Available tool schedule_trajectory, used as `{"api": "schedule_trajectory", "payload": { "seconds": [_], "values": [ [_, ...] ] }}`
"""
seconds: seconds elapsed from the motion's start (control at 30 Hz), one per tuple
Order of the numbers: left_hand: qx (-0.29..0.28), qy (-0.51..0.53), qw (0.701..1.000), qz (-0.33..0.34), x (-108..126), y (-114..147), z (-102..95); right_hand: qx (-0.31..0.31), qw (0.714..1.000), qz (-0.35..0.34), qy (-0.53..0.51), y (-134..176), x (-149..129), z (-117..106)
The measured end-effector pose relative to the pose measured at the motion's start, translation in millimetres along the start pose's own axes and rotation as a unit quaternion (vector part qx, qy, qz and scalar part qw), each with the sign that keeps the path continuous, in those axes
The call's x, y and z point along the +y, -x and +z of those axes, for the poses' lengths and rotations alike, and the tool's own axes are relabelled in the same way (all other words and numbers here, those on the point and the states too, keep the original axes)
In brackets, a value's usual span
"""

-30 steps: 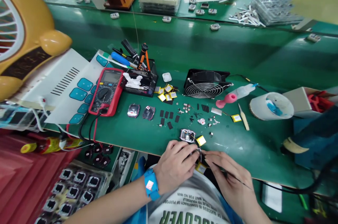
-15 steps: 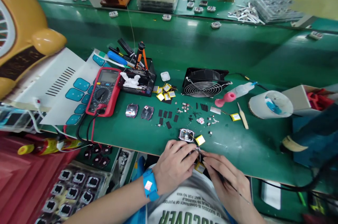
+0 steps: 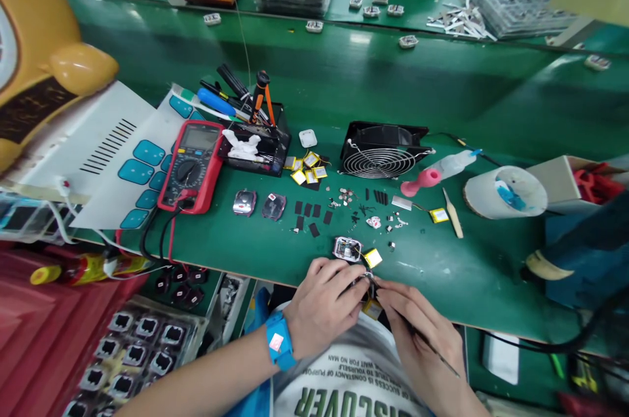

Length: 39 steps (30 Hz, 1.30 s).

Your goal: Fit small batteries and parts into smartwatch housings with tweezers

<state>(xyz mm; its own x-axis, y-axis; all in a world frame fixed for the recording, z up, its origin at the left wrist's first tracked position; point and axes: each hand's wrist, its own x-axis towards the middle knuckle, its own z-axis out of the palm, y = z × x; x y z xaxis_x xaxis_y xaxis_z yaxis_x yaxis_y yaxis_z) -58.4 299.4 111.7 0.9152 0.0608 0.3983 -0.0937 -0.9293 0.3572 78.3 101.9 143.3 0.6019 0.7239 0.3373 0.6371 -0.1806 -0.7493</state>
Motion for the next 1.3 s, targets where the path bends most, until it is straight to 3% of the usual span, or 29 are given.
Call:
{"api": "schedule_trajectory", "payload": {
  "seconds": [0.23, 0.37, 0.47, 0.6, 0.73, 1.3],
  "values": [
    [0.006, -0.006, 1.0, 0.0, 1, 0, -1.3, -0.009, 1.0, 0.01, -0.005, 2, 2, 1],
    [-0.022, -0.011, 1.0, 0.003, 0, 2, -1.0, -0.041, 0.999, 0.015, -0.022, 8, 8, -2],
    [-0.027, -0.01, 1.0, -0.001, 0, 3, -0.1, -0.029, 0.998, 0.022, -0.055, 3, 8, -3],
    [-0.003, -0.011, 1.0, 0.002, -1, 3, 2.5, 0.019, 0.992, 0.046, -0.119, -15, 7, -5],
    [0.033, -0.006, 0.999, -0.002, -2, 2, 4.0, -0.009, 0.985, 0.055, -0.163, -29, 11, -9],
    [0.012, 0.002, 1.0, -0.004, -4, 3, -3.7, -0.025, 0.986, 0.035, -0.159, -33, 9, -9]
  ]
}}
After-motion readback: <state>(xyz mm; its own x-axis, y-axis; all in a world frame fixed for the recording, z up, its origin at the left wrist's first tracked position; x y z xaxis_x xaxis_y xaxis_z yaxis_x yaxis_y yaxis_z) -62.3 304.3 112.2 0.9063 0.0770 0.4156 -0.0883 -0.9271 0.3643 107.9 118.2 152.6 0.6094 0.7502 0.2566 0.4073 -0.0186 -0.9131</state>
